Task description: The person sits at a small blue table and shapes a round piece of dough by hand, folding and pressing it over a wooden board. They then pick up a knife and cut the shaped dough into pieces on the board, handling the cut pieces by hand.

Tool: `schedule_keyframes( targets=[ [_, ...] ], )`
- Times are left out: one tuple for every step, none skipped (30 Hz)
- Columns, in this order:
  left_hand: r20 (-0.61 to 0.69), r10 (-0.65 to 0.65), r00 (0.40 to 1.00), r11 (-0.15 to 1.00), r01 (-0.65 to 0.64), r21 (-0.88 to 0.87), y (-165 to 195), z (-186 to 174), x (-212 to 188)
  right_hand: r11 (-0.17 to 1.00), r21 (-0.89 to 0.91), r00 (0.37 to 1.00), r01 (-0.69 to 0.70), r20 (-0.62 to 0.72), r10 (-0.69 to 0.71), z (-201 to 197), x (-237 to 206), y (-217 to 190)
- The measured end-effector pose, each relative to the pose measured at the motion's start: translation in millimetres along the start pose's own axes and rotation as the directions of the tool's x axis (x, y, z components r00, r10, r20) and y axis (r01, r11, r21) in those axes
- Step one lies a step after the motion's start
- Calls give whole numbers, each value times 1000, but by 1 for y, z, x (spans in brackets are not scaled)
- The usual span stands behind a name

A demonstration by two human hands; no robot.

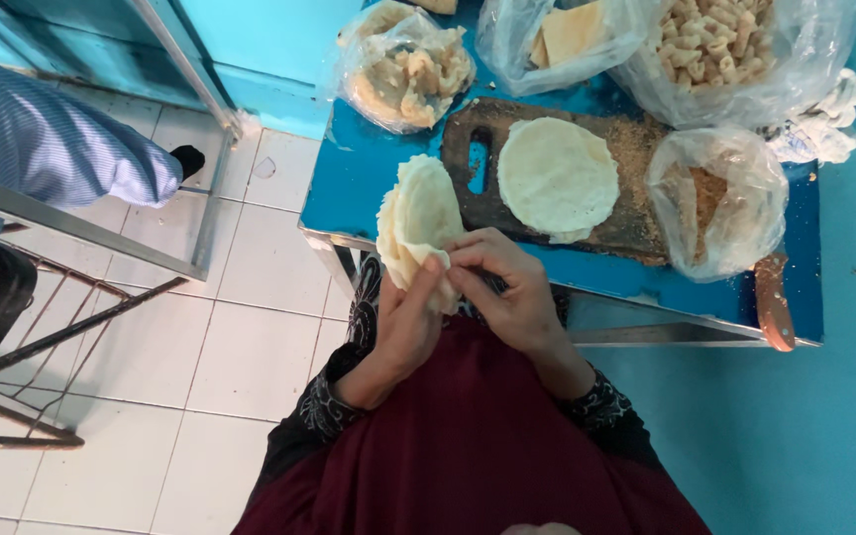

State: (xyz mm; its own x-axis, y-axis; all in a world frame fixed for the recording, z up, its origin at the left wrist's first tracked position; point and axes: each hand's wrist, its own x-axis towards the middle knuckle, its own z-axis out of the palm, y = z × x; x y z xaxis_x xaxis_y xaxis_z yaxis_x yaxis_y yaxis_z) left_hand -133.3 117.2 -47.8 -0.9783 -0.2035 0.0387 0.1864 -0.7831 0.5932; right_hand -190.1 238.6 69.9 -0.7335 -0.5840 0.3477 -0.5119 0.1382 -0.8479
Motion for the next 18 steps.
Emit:
schedule_keyframes(
  targets=[
    [-28,-32,999,998,31,-56,3,0,2,1000,11,1000,0,9,0,0,2,-2],
    [36,-7,999,989,12,-145,7,0,2,999,-24,999,38,22,-37,2,3,-4],
    [97,24,995,972,-1,-234,10,-1,3,995,-60,997,76,37,-74,3,4,-6],
    [152,59,987,947,-7,-321,14,-2,3,989,-92,993,114,54,-109,5,6,-7],
    [152,70,986,972,-33,-231,17,-2,5,984,-116,990,134,50,-129,7,7,-8],
    [152,81,985,988,-60,-139,19,-3,8,978,-142,988,154,46,-149,9,10,-7],
    [154,92,984,995,-86,-45,21,-3,10,970,-167,985,175,42,-170,10,11,-6],
    [113,41,993,996,-32,-78,22,-3,13,980,-125,987,156,52,-151,9,14,-5],
    [72,-13,997,993,21,-112,22,-4,15,987,-84,989,137,63,-132,7,17,-3],
    [35,-69,997,986,73,-150,22,-4,18,992,-44,991,117,74,-113,5,19,-2],
    [51,-65,997,985,72,-157,22,-5,19,997,57,998,43,40,-46,6,21,-1],
    [68,-61,996,984,71,-166,21,-6,19,987,158,1000,-27,13,25,6,24,0],
    [83,-57,995,982,71,-174,19,-7,19,961,260,995,-94,-6,99,6,25,0],
    [106,-54,993,988,68,-136,17,-9,19,972,217,994,-88,-38,99,8,26,0],
    [129,-52,990,993,65,-97,13,-10,18,981,174,993,-83,-71,97,10,25,0],
    [153,-51,987,996,61,-58,9,-11,17,988,130,990,-80,-105,94,11,24,0],
    [166,-36,985,999,40,-18,6,-13,16,998,40,989,-51,-138,56,13,23,1],
    [182,-21,983,1000,17,20,4,-14,16,998,-51,986,-24,-168,15,13,21,2]
  ],
)
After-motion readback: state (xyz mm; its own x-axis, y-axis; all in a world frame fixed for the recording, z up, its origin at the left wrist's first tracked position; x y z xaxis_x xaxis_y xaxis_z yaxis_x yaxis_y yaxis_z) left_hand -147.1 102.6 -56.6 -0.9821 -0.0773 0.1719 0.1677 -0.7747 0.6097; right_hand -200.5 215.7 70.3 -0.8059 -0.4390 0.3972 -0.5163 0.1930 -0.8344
